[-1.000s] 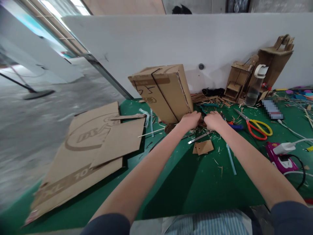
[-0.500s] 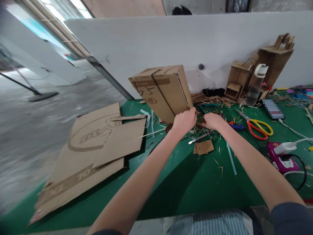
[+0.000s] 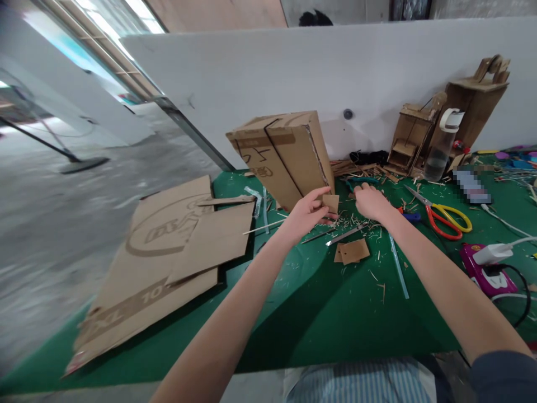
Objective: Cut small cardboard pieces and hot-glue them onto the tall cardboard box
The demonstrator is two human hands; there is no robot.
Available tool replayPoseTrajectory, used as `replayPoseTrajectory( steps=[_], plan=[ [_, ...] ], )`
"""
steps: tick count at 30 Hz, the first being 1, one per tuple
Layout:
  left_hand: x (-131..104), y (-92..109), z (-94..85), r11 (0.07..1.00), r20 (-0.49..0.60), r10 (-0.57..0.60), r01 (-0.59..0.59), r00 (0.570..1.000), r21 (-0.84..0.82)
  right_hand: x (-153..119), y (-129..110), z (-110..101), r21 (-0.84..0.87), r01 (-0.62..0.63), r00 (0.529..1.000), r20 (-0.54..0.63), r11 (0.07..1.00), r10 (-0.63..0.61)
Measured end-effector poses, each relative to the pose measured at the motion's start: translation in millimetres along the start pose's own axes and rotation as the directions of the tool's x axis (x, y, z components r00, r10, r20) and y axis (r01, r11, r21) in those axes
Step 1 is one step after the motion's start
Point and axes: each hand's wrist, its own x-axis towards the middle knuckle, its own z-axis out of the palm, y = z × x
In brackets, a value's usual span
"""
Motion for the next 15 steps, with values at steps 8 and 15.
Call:
replayPoseTrajectory(
  steps=[8, 15],
  plan=[
    [0, -20, 2.5, 0.997, -0.040, -0.024, 0.027, 0.999, 0.074, -1, 19, -6, -0.047, -0.036, 0.999, -0.011, 0.998, 0.035],
    [-3, -37, 2.7, 0.992, -0.041, -0.019, 0.024, 0.999, 0.122, 0, 10, 7, -0.159, -0.023, 1.000, -0.021, 0.987, 0.020]
  ],
)
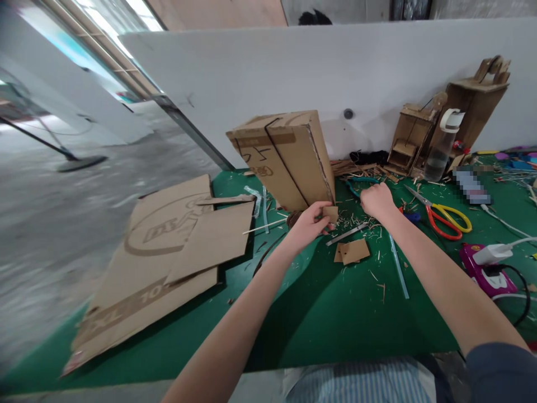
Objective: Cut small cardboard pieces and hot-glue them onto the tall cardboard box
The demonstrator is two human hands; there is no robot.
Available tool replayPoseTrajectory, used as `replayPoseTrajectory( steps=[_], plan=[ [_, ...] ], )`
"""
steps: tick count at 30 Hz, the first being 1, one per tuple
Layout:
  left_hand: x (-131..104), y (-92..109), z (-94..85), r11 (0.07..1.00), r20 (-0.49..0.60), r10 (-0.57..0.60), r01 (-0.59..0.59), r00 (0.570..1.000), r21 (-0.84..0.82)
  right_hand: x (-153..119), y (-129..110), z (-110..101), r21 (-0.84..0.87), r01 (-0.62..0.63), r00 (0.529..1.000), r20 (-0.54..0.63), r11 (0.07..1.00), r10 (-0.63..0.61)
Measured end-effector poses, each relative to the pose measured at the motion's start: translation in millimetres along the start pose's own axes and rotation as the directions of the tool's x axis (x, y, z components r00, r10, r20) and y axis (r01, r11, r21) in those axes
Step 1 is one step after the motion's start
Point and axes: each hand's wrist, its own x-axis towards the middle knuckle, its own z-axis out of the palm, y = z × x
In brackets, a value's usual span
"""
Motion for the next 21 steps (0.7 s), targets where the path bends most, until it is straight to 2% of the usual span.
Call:
replayPoseTrajectory(
  steps=[4, 8, 11, 14, 16, 18, 19, 21],
  plan=[
    [-3, 0, -1.6, 0.996, 0.008, -0.017, 0.016, 1.000, 0.086, 7, -2, 5, 0.031, -0.004, 0.999, 0.040, 1.000, 0.003],
    [-3, -4, -1.1, 0.995, 0.011, -0.008, 0.007, 1.000, 0.096, 12, 0, 3, 0.146, -0.004, 0.999, 0.037, 0.989, -0.001],
    [-3, -5, 1.2, 0.999, -0.003, -0.006, 0.007, 1.000, 0.045, 11, 0, -3, 0.299, -0.001, 1.000, 0.013, 0.954, -0.003],
    [-4, -1, 4.8, 0.997, -0.047, -0.008, 0.004, 0.999, -0.076, 2, -5, -10, 0.455, 0.022, 1.000, -0.008, 0.890, -0.021],
    [-7, 4, 8.0, 0.979, -0.089, -0.018, 0.000, 0.996, -0.204, -7, -12, -14, 0.595, 0.044, 0.999, -0.018, 0.803, -0.041],
    [-10, 9, 11.7, 0.935, -0.079, -0.022, -0.007, 0.997, -0.354, -16, -20, -18, 0.828, 0.046, 0.998, -0.016, 0.559, -0.058],
    [-12, 11, 13.8, 0.908, -0.053, -0.019, -0.005, 0.998, -0.418, -20, -24, -19, 0.885, 0.033, 0.998, -0.008, 0.464, -0.056],
    [-14, 12, 18.7, 0.872, -0.002, -0.011, 0.009, 1.000, -0.489, -27, -30, -21, 0.936, 0.001, 0.998, 0.019, 0.353, -0.053]
  ],
)
